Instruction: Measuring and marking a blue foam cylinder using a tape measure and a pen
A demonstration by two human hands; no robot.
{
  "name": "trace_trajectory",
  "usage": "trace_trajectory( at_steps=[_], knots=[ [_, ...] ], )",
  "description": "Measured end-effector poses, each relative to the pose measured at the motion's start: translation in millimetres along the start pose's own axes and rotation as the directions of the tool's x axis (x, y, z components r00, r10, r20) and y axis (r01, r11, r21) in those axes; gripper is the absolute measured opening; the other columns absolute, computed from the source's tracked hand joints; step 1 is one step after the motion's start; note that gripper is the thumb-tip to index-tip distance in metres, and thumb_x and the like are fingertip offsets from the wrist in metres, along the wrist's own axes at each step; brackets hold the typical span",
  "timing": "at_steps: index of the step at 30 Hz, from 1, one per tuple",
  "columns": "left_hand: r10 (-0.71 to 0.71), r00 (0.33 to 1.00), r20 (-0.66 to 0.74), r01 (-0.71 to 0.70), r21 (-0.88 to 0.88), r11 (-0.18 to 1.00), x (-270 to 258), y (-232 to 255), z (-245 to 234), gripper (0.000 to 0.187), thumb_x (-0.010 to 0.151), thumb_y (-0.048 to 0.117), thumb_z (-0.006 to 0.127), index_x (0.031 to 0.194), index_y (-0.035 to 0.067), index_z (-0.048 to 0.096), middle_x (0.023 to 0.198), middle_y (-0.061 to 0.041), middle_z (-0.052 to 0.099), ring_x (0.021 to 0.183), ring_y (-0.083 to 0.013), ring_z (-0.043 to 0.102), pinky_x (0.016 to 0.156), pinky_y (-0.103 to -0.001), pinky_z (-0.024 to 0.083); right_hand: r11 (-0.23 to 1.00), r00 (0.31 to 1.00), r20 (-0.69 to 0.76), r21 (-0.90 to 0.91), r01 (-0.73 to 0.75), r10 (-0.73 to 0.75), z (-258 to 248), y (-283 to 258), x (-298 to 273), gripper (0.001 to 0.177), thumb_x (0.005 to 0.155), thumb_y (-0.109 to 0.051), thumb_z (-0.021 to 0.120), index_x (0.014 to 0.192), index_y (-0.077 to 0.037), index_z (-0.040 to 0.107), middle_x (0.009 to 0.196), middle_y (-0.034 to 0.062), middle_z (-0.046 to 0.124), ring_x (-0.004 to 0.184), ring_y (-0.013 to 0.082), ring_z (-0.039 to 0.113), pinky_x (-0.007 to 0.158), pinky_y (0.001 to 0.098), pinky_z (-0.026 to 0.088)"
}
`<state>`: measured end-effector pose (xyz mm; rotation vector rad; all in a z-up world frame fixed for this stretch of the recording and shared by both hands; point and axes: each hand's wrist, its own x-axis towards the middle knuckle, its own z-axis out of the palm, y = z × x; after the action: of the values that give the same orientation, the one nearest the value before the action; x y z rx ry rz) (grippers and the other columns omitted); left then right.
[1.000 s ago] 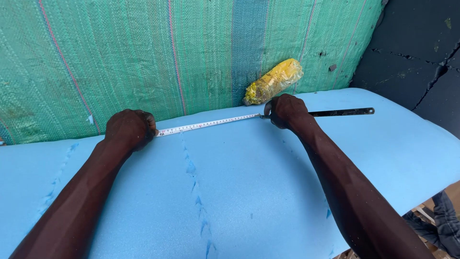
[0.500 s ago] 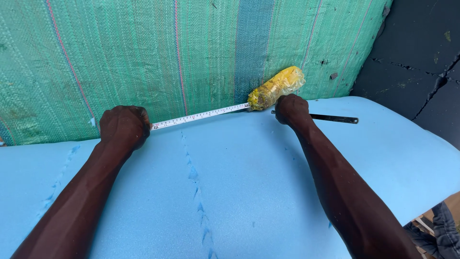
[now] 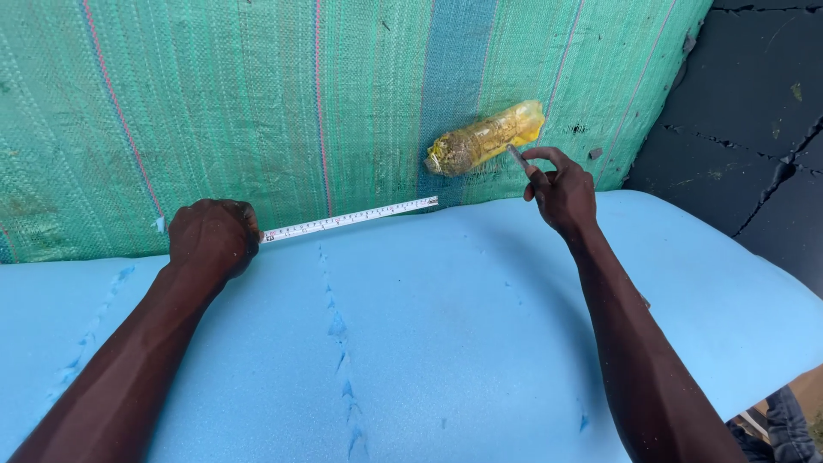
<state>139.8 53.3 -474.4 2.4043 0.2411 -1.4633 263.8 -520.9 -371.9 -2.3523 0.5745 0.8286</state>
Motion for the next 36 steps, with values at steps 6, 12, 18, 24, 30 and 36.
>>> trace_trajectory(
  at_steps=[6,12,18,24,30,36],
  knots=[
    [0.009,1.0,-0.01,-0.009,0.018,1.0,9,-9,13,0.016,0.102,0.043,0.095,0.089,0.034,0.096,0.087,0.0,0.091,0.09,-0.028,0.091,0.073,-0.039,0.067,0.815,0.994,0.078,-0.569,0.111,-0.081,40,15,36,0.076,0.109,-0.03,0.098,0.172,-0.031,0.055,0.103,0.005,0.09,0.109,0.0376,0.09,0.106,0.0571,0.07],
    [-0.015,0.999,-0.043,0.016,0.033,0.999,16,-16,21,0.019,0.101,0.047,0.095,0.087,0.035,0.095,0.084,0.003,0.09,0.085,-0.025,0.09,0.068,-0.037,0.066,0.447,0.949,0.311,-0.842,0.301,-0.054,91,91,105,0.095,0.106,-0.033,0.095,0.193,-0.028,0.056,0.122,0.0148,0.095,0.121,0.0419,0.093,0.109,0.0594,0.074],
    [-0.064,0.995,-0.082,0.066,0.021,0.998,16,-13,19,0.022,0.1,0.05,0.096,0.084,0.036,0.094,0.08,0.005,0.089,0.08,-0.022,0.09,0.062,-0.034,0.064,0.566,0.927,0.376,-0.767,0.302,0.015,77,56,94,0.109,0.095,-0.047,0.108,0.192,-0.036,0.058,0.134,0.0249,0.095,0.136,0.0487,0.089,0.12,0.0621,0.071],
    [-0.204,0.973,-0.107,0.177,-0.222,0.959,-8,17,-10,0.023,0.114,0.034,0.088,0.106,0.015,0.1,0.088,-0.009,0.091,0.083,-0.0211,0.085,0.064,-0.027,0.048,0.802,0.961,0.243,-0.543,0.25,-0.135,59,-37,85,0.097,0.096,-0.052,0.105,0.183,-0.042,0.063,0.129,0.0262,0.093,0.133,0.0561,0.085,0.116,0.0692,0.068],
    [-0.018,0.998,-0.053,0.026,0.145,0.989,20,0,23,0.022,0.111,0.031,0.074,0.103,0.024,0.093,0.102,-0.007,0.092,0.092,-0.029,0.085,0.074,-0.04,0.06,0.763,0.863,0.139,-0.413,0.496,-0.486,153,-204,94,0.085,0.109,-0.045,0.096,0.185,-0.047,0.057,0.12,0.0151,0.096,0.1,0.0385,0.09,0.09,0.0525,0.074],
    [0.034,0.999,-0.005,-0.032,0.225,0.974,29,-14,45,0.024,0.106,0.036,0.069,0.112,0.036,0.092,0.118,-0.003,0.093,0.109,-0.0358,0.087,0.089,-0.052,0.067,0.616,0.61,-0.088,-0.168,0.77,-0.787,290,-341,90,0.058,0.088,-0.036,0.104,0.133,-0.028,0.069,0.104,0.0062,0.092,0.085,0.0329,0.088,0.07,0.0557,0.066]
  ],
)
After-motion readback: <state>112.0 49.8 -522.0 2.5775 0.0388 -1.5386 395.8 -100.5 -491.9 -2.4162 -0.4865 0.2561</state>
